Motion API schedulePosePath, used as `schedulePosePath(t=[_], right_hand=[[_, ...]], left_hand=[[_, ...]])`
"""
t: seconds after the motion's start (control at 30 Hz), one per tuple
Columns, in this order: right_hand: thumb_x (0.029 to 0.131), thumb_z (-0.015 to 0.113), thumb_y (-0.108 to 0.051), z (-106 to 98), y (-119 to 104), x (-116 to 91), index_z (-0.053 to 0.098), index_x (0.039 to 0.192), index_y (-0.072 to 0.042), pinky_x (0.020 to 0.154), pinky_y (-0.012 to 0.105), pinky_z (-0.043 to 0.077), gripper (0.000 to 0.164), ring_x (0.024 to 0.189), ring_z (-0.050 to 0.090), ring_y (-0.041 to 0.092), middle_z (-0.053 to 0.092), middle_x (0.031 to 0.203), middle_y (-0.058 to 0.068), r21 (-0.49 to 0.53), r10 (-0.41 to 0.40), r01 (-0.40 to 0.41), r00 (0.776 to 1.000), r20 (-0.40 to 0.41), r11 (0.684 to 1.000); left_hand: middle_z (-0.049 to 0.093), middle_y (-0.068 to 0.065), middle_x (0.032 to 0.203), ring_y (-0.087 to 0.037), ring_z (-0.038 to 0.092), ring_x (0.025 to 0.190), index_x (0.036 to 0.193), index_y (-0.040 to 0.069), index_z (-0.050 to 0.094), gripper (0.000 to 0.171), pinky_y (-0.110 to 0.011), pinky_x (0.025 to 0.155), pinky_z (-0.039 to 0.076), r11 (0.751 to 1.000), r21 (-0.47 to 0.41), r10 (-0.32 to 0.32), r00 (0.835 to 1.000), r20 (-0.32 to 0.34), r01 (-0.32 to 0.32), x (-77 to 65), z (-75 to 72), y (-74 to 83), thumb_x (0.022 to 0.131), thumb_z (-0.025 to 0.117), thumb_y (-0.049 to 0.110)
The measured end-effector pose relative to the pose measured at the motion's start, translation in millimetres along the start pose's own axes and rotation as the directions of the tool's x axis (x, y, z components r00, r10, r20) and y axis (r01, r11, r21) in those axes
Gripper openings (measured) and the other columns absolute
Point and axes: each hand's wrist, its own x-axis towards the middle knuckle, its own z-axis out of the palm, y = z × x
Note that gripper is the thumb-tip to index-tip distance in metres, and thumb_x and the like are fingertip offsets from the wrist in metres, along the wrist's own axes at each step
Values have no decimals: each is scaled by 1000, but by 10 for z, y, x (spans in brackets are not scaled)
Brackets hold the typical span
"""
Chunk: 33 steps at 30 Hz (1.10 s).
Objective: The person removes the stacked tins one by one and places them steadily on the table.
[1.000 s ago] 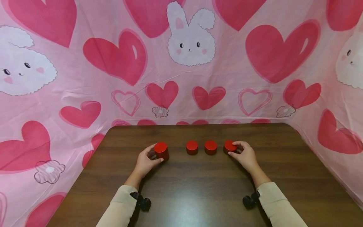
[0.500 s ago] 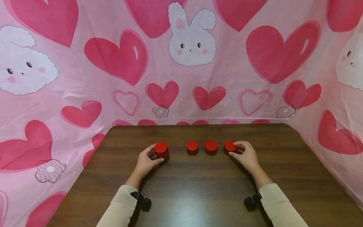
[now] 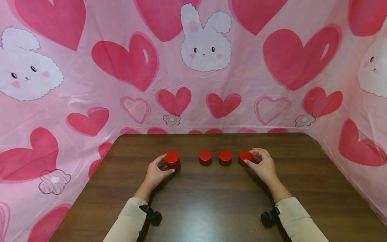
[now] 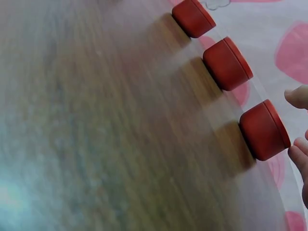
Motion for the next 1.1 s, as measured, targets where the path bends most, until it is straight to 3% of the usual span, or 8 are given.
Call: schedulePosePath(t=[0.13,0.3,0.47,0.8,1.1], right_hand=[[75,82,4,20,-36,8,63,108,8,89,25,52,38,101,62,35,55,118,18,14,-14,14,1000,-16,1000],[75,81,6,57,-72,18,62,108,11,90,23,51,38,100,61,40,54,120,22,23,-37,37,999,-28,999],[75,80,8,105,-149,12,63,107,12,91,33,52,37,101,61,43,54,120,24,31,-60,61,998,-23,998],[75,83,0,191,-324,-16,64,107,6,89,16,50,37,103,61,38,56,120,19,93,-58,56,998,20,994],[77,82,-2,312,-461,-9,66,106,3,94,48,50,34,105,62,37,57,121,19,93,-55,50,997,62,994]], left_hand=[[59,-16,131,-33,58,117,134,4,55,69,-44,100,47,1000,4,6,1000,7,-6,4,-2,-4,71,85,-2],[59,-16,130,-33,58,117,134,3,55,70,-43,99,48,1000,6,10,1000,7,-10,9,-4,-4,71,85,-2],[60,-15,130,-32,58,117,133,4,55,69,-42,99,48,1000,-4,5,1000,7,-5,8,-9,-1,71,84,-4],[59,-16,131,-33,57,118,135,5,54,71,-43,100,47,1000,-8,-16,1000,18,16,6,-13,8,71,84,-3],[59,-18,129,-35,58,116,132,1,55,69,-42,98,48,1000,-20,1,1000,-2,-1,23,-8,-12,70,84,-5]])
